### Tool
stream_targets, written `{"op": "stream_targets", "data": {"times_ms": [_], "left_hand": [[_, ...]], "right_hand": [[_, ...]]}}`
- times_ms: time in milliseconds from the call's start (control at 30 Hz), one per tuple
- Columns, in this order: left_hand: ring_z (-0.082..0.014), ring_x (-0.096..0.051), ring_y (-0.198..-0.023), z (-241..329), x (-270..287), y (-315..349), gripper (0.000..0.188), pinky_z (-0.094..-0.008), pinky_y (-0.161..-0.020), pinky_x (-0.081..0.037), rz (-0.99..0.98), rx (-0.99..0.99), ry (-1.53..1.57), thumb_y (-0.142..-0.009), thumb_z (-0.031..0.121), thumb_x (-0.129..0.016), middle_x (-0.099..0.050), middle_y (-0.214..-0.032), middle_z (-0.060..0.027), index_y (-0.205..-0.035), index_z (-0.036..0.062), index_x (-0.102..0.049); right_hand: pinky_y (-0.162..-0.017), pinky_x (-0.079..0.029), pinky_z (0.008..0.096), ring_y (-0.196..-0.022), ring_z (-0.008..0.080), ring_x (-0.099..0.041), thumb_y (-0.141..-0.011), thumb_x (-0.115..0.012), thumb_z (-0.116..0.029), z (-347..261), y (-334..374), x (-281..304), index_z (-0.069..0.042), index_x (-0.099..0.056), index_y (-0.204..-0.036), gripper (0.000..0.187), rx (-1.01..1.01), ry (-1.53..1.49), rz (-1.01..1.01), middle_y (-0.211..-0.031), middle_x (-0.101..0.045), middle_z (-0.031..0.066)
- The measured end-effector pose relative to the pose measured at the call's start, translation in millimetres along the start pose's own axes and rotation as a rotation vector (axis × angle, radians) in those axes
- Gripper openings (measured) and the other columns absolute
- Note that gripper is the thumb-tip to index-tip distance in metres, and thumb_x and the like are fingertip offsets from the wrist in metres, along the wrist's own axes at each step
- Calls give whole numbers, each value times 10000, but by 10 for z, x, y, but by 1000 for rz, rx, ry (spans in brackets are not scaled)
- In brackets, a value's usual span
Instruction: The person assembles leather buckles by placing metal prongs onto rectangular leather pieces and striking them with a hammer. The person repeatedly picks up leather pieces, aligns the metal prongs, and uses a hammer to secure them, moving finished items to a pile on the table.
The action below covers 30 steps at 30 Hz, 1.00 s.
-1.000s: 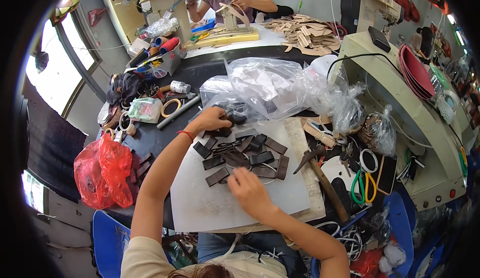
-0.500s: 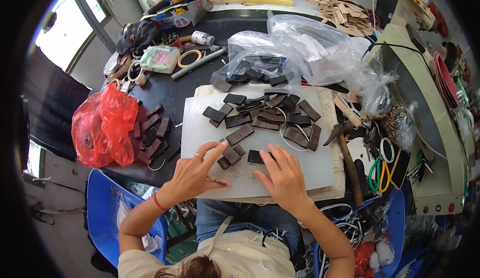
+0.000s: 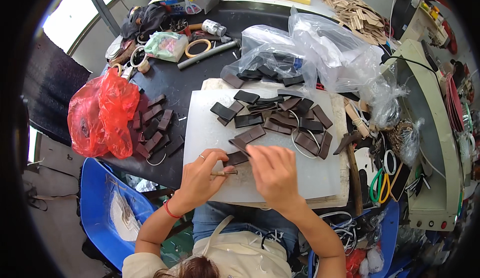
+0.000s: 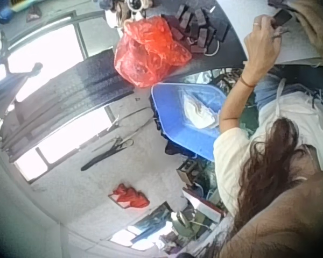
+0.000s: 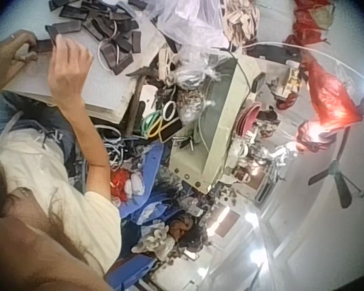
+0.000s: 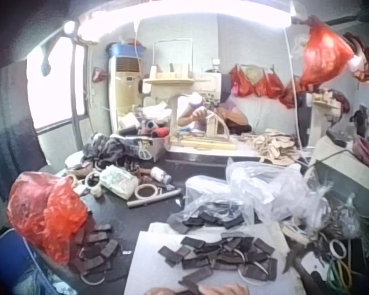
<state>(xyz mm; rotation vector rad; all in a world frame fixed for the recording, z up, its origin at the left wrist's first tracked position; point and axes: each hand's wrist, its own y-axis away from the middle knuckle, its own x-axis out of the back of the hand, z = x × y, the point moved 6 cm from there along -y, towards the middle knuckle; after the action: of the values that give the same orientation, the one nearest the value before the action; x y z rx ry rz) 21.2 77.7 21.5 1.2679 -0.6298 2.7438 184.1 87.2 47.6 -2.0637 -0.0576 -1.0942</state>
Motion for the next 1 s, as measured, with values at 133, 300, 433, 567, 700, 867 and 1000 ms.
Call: {"op": "stream_targets", "data": {"times_ms": [133,300,433,567,700,867,1000], "left_hand": [[-278,-635,-676,-26,74,143,295,-349,-572,-493,-131,-10,35,-782,166,-740,-613,-1077,-45,-1038,80,-622],[-306,-631,-756,-10,278,106,271,-349,-626,-497,-61,124,91,-863,136,-667,-552,-1082,-137,-1105,33,-603],[-257,-574,-753,-99,491,101,247,-350,-704,-464,88,158,207,-941,29,-517,-525,-1003,-151,-1184,7,-551],[-183,-645,-962,-63,344,102,195,-281,-842,-493,233,324,859,-950,-57,-488,-578,-1027,-105,-1144,-36,-493],[-196,-648,-1030,-46,1,59,189,-292,-862,-535,137,502,1132,-959,-31,-489,-599,-1069,-128,-1143,-26,-444],[-201,-656,-1005,-191,-148,104,208,-303,-854,-552,85,434,970,-968,0,-499,-613,-1036,-134,-1157,-1,-414],[-185,-673,-958,-212,-191,105,200,-287,-835,-555,116,445,1009,-956,-1,-523,-640,-981,-119,-1138,-10,-438]], "right_hand": [[-686,-439,346,-753,262,-565,-814,-656,-7,132,366,264,-18,-636,-1098,285,-378,-227,-14,-828,-610,96],[-633,-421,360,-661,259,-511,-828,-638,-3,231,676,338,-21,-642,-1059,231,-435,9,-81,-735,-544,95],[-653,-434,364,-707,218,-517,-878,-630,-57,779,723,1069,-27,-636,-1066,190,-621,282,206,-788,-544,81],[-798,-451,393,-879,303,-582,-927,-599,-174,1564,1172,1254,20,-606,-1125,277,-677,419,36,-958,-599,152],[-865,-432,402,-973,340,-571,-952,-559,-235,1720,1357,1037,32,-591,-1148,333,-866,309,-110,-1039,-593,182],[-862,-433,395,-967,340,-569,-971,-527,-230,1782,1395,1093,41,-595,-1133,323,-814,320,-40,-1024,-602,190],[-537,-413,267,-627,105,-524,-984,-537,-250,1679,1215,1308,37,-607,-1054,304,-974,91,133,-742,-567,42]]}}
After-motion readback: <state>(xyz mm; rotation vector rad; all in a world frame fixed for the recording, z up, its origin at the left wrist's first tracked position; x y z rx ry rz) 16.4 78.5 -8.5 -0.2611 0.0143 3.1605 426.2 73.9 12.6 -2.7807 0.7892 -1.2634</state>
